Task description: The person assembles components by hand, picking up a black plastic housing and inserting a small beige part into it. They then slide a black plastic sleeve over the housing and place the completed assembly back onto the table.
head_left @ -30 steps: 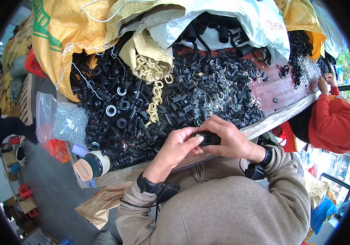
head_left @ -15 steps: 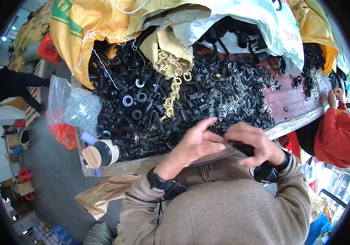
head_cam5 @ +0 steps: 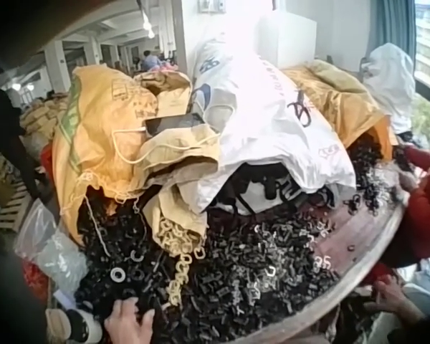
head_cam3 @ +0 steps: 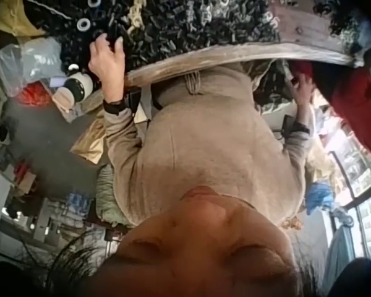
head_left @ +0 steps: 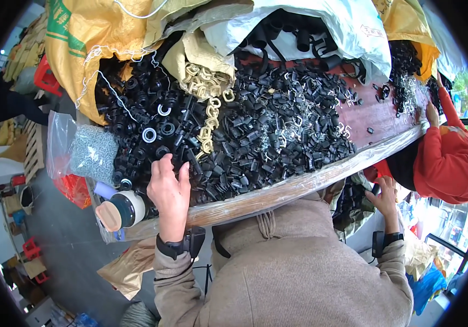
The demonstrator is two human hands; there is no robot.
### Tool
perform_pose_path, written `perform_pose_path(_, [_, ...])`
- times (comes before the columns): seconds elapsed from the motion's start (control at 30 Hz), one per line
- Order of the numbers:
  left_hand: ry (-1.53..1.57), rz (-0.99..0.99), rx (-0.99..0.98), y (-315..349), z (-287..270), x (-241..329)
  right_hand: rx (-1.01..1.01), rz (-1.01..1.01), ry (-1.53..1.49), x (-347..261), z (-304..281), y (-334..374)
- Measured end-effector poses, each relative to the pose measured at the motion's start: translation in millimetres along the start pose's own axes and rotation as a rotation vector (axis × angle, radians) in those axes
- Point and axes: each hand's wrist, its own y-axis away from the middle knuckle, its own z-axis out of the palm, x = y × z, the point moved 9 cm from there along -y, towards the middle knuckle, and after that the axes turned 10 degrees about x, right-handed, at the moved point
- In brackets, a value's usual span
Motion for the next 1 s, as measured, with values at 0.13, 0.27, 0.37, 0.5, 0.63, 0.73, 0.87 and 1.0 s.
perform_pose_path(0.13, [-0.051,0.03,-0.02,4,4,3,0.051,0.011,-0.187,-39,-12,-22])
perform_pose_path(0.27, [-0.076,0.055,-0.011,-1,9,9,0.104,-0.22,-0.488,-128,-21,-71])
perform_pose_path(0.37, [-0.056,0.039,-0.007,-4,7,6,0.086,-0.485,-0.6,-199,-9,-92])
perform_pose_path(0.5, [-0.001,0.049,-0.018,-7,11,4,0.084,-0.643,-0.497,-242,25,-106])
perform_pose_path(0.63, [0.056,0.107,0.027,-8,9,3,0.076,-0.678,-0.323,-255,52,-109])
perform_pose_path(0.73, [0.115,0.14,0.106,-9,0,4,0.065,-0.667,-0.294,-256,57,-110])
perform_pose_path(0.87, [0.471,-0.212,0.167,-11,-9,-33,0.023,-0.61,-0.379,-252,58,-112])
perform_pose_path(1.0, [1.397,-0.642,0.024,-9,13,-43,-0.051,-0.517,-0.523,-247,54,-116])
